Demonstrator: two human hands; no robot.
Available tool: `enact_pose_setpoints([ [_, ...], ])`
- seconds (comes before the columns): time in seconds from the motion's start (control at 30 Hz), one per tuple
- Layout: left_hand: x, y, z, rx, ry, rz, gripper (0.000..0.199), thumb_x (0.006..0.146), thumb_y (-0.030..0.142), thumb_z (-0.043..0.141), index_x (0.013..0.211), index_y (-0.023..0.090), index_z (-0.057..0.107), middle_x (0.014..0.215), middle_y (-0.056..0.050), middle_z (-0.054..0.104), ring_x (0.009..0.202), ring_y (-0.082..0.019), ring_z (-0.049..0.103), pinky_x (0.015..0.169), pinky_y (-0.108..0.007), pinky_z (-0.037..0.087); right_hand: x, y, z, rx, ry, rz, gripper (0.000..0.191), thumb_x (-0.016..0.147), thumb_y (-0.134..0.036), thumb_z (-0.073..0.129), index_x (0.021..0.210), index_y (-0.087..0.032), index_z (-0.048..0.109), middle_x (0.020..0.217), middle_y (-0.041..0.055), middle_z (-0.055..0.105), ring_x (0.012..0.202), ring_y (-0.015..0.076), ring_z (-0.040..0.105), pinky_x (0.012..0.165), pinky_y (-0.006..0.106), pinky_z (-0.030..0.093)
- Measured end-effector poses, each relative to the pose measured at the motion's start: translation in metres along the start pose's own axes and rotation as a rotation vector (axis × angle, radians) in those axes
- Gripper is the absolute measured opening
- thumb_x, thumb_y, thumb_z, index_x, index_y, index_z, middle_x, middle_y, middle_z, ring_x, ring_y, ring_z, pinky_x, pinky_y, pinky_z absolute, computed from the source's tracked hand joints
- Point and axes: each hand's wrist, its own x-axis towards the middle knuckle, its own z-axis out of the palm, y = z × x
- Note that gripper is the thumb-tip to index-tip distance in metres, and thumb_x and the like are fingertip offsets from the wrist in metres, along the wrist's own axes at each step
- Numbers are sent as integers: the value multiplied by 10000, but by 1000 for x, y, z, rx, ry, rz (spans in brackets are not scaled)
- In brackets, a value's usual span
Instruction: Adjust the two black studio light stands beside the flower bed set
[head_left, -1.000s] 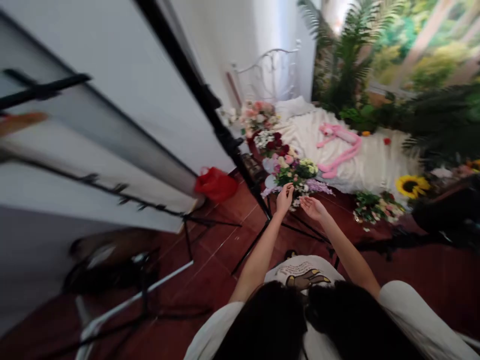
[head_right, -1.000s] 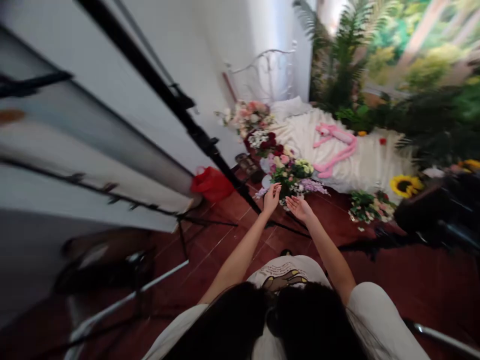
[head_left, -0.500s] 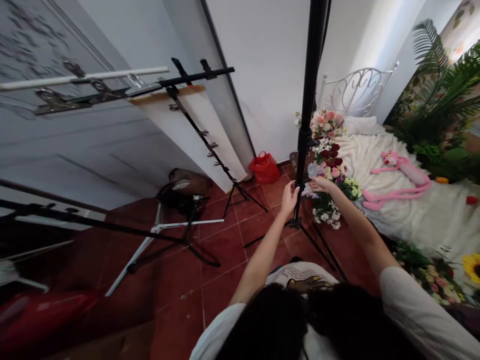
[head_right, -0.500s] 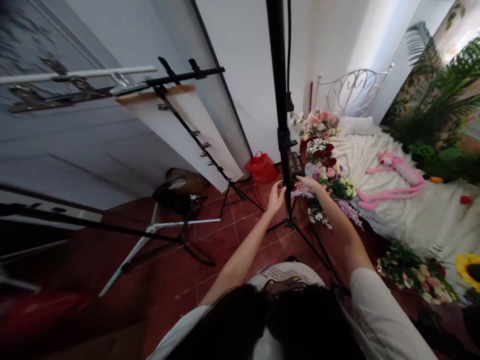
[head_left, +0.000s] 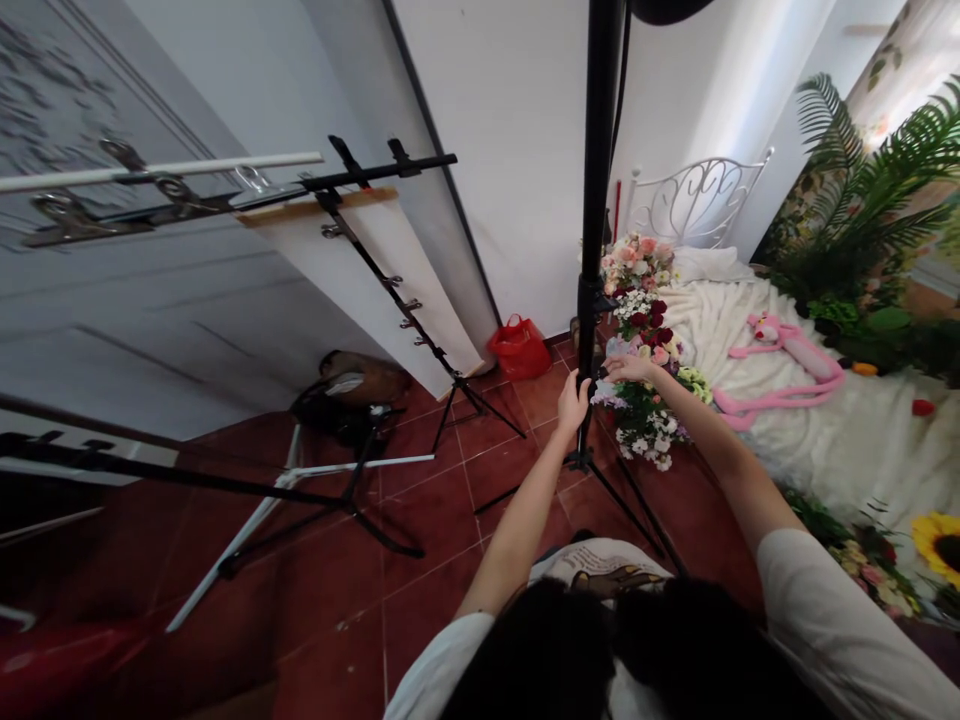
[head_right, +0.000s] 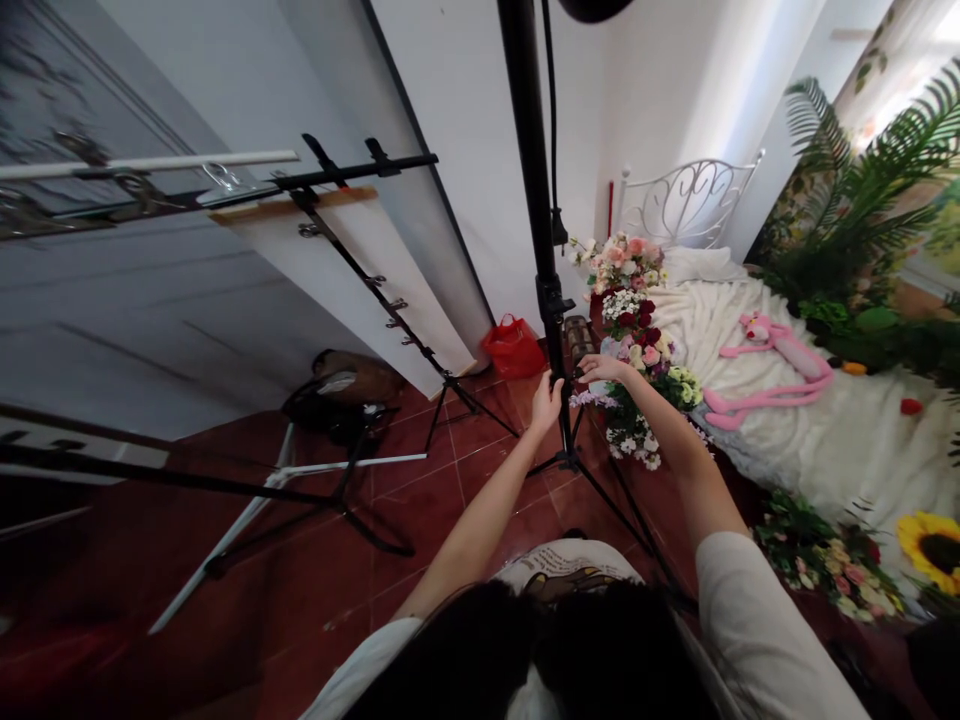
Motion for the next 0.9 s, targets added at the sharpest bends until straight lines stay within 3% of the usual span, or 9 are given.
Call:
enact_pose_setpoints([
  [0.07, 0, 1, 0, 7, 2, -1, 416, 918, 450, 356, 1245, 215, 463, 1215, -95, 599, 1118, -205, 568, 964, -348, 437, -1, 1, 3, -278, -11, -109, 300, 503, 3, 748, 667, -163, 559, 586, -53, 610, 589, 123, 609, 662, 241, 523],
  [0.13, 0, 1, -1, 11, 1, 1, 404, 921, 434, 356, 1246, 217, 461, 1210, -91, 602, 1117, -205, 568, 964, -350, 439, -5, 2, 8, -417, 63, -288, 268, 536, -19, 735, 660, -176, 557, 662, -26, 637, 707, 152, 632, 755, 269, 512],
  [0.27, -1, 2, -1, 15, 8, 10, 415, 920, 435, 354, 1250, 205, 458, 1226, -101, 592, 1138, -208, 557, 980, -360, 431, -18, -12, 18, -448, 37, -471, 300, 552, -96, 774, 785, -182, 606, 817, 21, 662, 843, 181, 628, 876, 326, 489],
  [0.43, 0, 0, 1, 11, 19, -5, 455, 912, 478, 348, 1250, 198, 469, 1241, -110, 584, 1166, -210, 544, 1007, -361, 416, -25, -93, 33, -180, 83, -753, 638, 610, -317, 804, 1166, -195, 517, 1113, 60, 609, 1017, 188, 601, 932, 357, 490],
  [0.53, 0, -2, 2, 11, 28, -24, 494, 901, 514, 349, 1247, 186, 476, 1275, -120, 562, 1199, -213, 523, 1029, -353, 399, -26, -141, 42, -207, 96, -882, 675, 663, -441, 754, 1223, -175, 487, 1153, 74, 584, 1117, 220, 562, 966, 393, 466],
  [0.6, -1, -2, 2, 4, 22, -30, 510, 897, 527, 346, 1256, 187, 468, 1292, -120, 550, 1216, -215, 510, 1042, -359, 389, -27, -157, 46, -240, 94, -926, 669, 717, -516, 679, 1246, -161, 474, 1157, 78, 580, 1142, 234, 550, 971, 420, 457],
  [0.73, -2, -1, 0, -32, -10, 12, 502, 909, 505, 333, 1300, 203, 420, 1328, -107, 522, 1239, -206, 489, 1061, -369, 371, -34, -146, 55, -263, 124, -932, 679, 724, -533, 667, 1251, -147, 483, 1141, 87, 596, 1146, 250, 550, 966, 431, 461],
  [0.9, -4, 3, -3, -58, -20, 54, 485, 918, 475, 332, 1324, 217, 397, 1352, -91, 499, 1260, -198, 467, 1066, -367, 367, -43, -90, 69, -227, 211, -799, 648, 647, -425, 771, 1188, -161, 531, 1073, 87, 645, 1072, 239, 599, 940, 361, 497],
])
